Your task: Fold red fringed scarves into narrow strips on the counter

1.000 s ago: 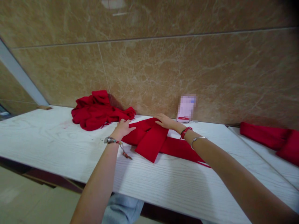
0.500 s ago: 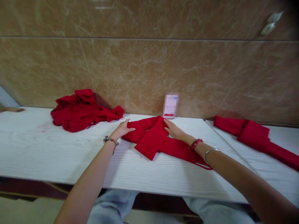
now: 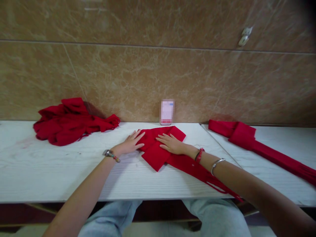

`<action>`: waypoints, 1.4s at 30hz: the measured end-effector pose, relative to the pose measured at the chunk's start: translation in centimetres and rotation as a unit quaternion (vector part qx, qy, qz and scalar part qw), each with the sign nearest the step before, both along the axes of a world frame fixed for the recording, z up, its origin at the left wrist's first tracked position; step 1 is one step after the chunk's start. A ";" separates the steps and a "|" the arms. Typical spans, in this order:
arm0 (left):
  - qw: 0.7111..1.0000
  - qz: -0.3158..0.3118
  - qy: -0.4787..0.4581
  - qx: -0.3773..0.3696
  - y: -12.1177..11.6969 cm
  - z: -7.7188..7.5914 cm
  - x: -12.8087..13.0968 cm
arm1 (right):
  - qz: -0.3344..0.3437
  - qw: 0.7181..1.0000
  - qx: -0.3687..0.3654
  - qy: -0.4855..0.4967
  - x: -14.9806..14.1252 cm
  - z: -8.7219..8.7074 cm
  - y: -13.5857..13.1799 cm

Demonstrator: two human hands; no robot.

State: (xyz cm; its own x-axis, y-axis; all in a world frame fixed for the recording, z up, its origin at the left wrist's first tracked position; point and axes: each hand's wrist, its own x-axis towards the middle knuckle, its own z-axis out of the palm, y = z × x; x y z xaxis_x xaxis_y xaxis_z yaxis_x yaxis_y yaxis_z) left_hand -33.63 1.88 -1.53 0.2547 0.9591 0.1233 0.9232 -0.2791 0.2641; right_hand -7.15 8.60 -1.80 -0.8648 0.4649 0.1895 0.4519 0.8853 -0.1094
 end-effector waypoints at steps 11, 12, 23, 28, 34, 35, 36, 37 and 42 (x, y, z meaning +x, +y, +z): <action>0.988 -0.135 0.079 -0.007 -1.3 3.6 -0.5 | 0.047 0.997 0.030 0.049 -4.6 3.8 -5.2; 0.987 -0.133 0.093 -0.004 -1.3 3.6 -0.4 | 0.052 0.998 0.037 0.025 -5.4 3.5 -5.8; 0.977 -0.134 0.151 0.076 -2.2 1.6 -1.9 | 0.088 0.992 0.082 0.043 -6.6 -0.5 -6.2; 0.989 -0.134 0.052 0.033 -2.4 1.7 -2.7 | 0.091 0.990 0.034 0.101 -4.9 1.9 -5.7; 0.990 -0.044 -0.011 0.131 -2.6 1.3 -1.0 | 0.029 0.995 0.044 0.089 -1.9 2.8 -3.9; 0.992 -0.040 0.011 0.121 -2.6 0.9 -0.6 | 0.037 0.997 0.035 0.058 -1.9 2.3 -4.0; 0.994 -0.037 0.040 0.094 -2.6 0.5 -0.2 | 0.045 0.998 0.023 0.032 -2.0 1.7 -4.2; 0.995 -0.033 0.069 0.056 -2.7 0.0 0.0 | 0.050 0.999 0.012 0.013 -2.1 1.1 -4.4; 0.992 -0.016 0.113 -0.051 -2.7 -1.2 -0.8 | 0.038 0.999 -0.017 0.014 -1.6 0.2 -5.1</action>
